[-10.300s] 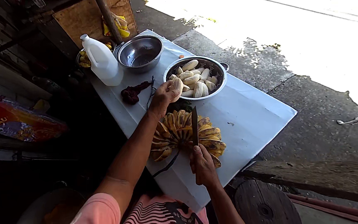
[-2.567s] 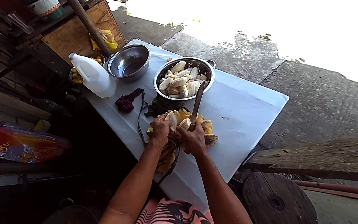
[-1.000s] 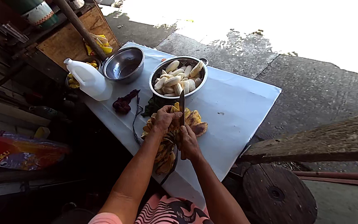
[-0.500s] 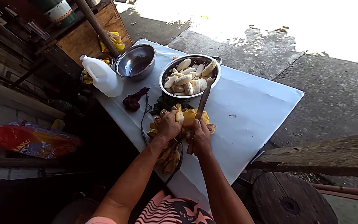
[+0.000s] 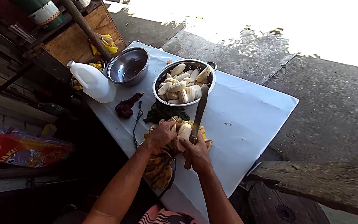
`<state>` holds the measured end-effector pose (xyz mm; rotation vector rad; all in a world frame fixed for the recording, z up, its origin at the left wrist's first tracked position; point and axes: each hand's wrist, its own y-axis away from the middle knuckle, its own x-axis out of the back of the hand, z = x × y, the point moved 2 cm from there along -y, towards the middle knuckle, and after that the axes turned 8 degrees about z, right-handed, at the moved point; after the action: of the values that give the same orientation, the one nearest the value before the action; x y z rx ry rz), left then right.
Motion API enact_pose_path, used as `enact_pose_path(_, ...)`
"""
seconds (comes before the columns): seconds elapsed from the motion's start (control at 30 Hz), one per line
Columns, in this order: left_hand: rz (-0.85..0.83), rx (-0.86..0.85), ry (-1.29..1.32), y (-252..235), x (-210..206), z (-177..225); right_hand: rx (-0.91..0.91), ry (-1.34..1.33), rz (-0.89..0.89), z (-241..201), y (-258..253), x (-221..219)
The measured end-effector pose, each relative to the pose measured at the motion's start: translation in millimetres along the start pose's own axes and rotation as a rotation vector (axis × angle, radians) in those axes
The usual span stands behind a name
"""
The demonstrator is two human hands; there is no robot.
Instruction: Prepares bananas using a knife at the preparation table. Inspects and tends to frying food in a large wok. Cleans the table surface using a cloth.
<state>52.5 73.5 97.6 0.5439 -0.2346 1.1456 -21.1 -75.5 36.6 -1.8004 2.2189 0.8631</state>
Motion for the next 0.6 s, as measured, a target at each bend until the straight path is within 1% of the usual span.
enact_pose_path(0.03, -0.037, -0.027, -0.049, -5.8, 7.0, 9.6, -0.017, -0.071, -0.016, -3.3, -1.4, 5.6)
enact_pose_path(0.07, -0.011, -0.058, -0.071, -14.8, 15.5, 19.7, -0.024, -0.131, -0.026, -6.9, -3.5, 11.8)
enact_pose_path(0.1, 0.096, -0.101, -0.083, -27.9, 22.5, 29.4, -0.024, -0.17, -0.026, -11.7, -6.2, 17.6)
enact_pose_path(0.17, 0.341, -0.186, -0.189, -70.7, 34.6, 46.3, -0.003, -0.178, 0.008, -24.3, -13.3, 26.2)
enact_pose_path(0.2, 0.412, -0.232, -0.266, -97.2, 37.1, 54.3, 0.018, -0.161, 0.025, -29.9, -17.1, 29.3)
enact_pose_path(0.23, 0.436, -0.263, -0.342, -124.7, 36.5, 62.2, 0.033, -0.145, 0.036, -33.4, -21.0, 31.4)
enact_pose_path(0.27, 0.41, -0.265, -0.42, -152.6, 33.8, 69.0, 0.038, -0.132, 0.05, -35.0, -25.0, 32.4)
enact_pose_path(0.33, 0.278, -0.26, -0.579, -208.4, 24.1, 77.1, 0.033, -0.12, 0.068, -35.1, -31.1, 32.7)
enact_pose_path(0.43, 0.096, -0.176, -0.832, -277.8, 6.4, 78.6, 0.011, -0.12, 0.064, -30.6, -34.4, 34.4)
enact_pose_path(0.53, 0.011, -0.056, -0.928, -318.8, -4.5, 77.5, 0.008, -0.128, 0.075, -27.1, -33.5, 39.7)
enact_pose_path(0.6, -0.01, -0.052, -0.915, -337.9, -9.0, 69.8, 0.02, -0.12, 0.085, -26.8, -33.1, 45.0)
